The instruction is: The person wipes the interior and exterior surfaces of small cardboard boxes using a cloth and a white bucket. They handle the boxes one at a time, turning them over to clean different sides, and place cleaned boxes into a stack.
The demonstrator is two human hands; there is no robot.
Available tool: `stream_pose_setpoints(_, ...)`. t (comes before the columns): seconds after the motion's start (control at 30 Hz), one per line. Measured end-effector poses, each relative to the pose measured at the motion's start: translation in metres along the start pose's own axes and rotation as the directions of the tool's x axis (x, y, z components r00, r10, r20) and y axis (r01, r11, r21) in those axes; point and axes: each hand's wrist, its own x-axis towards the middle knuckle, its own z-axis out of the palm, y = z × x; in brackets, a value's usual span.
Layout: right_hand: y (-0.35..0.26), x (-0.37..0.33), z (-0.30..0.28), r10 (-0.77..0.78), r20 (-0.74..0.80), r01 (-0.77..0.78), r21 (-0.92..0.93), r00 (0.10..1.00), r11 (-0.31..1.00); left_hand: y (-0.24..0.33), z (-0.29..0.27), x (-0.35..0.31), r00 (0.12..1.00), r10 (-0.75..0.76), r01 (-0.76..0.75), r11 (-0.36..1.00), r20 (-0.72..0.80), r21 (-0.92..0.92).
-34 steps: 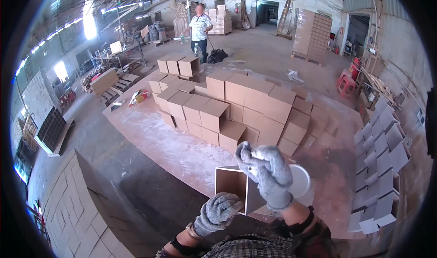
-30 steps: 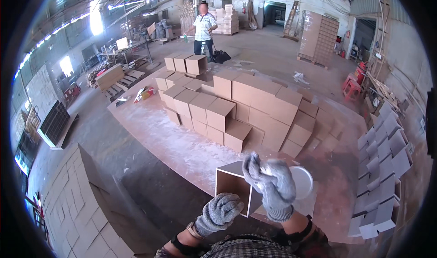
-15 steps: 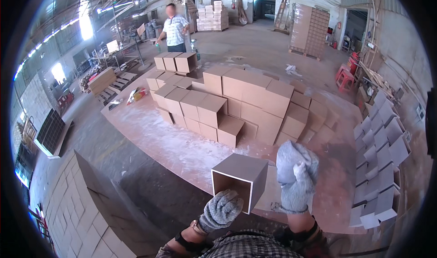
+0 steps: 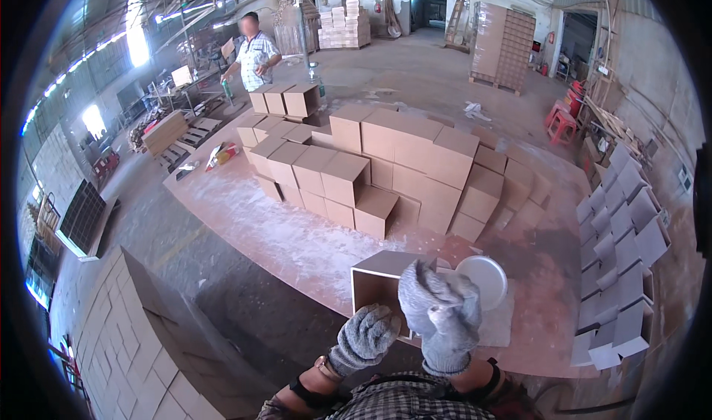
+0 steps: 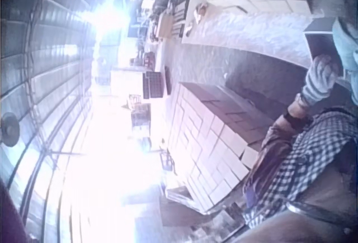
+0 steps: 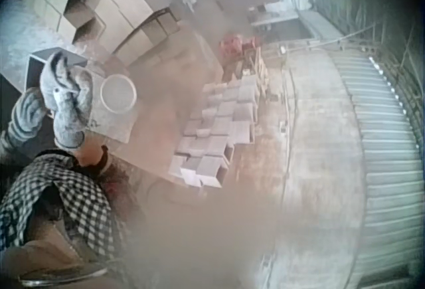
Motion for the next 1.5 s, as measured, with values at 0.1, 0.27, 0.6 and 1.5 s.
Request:
stream_pose_setpoints(0.1, -0.010, 0.015, -0.013, -0.163, 0.016, 0.161, 0.103, 0.986, 0.982, 0.001, -0.002, 0.001, 0.987, -0.139, 0.127, 0.981, -0.078, -0.147)
stream_pose_setpoints(0.27, -0.033, 0.036, -0.019, -0.244, -0.170, 0.247, -0.006, 0.955, 0.969, -0.004, -0.020, 0.002, 0.955, -0.266, 0.196, 0.898, -0.131, -0.393)
stream_pose_setpoints(0.6, -0.026, 0.046, -0.051, -0.186, -0.037, 0.187, 0.030, 0.982, 0.982, -0.002, -0.017, 0.002, 0.907, -0.414, 0.315, 0.792, -0.080, -0.523)
stream_pose_setpoints(1.5, -0.012, 0.001, -0.034, 0.478, 0.306, -0.531, 0.116, 0.823, 0.840, -0.025, -0.020, -0.034, 0.812, -0.583, 0.569, 0.798, -0.021, -0.199)
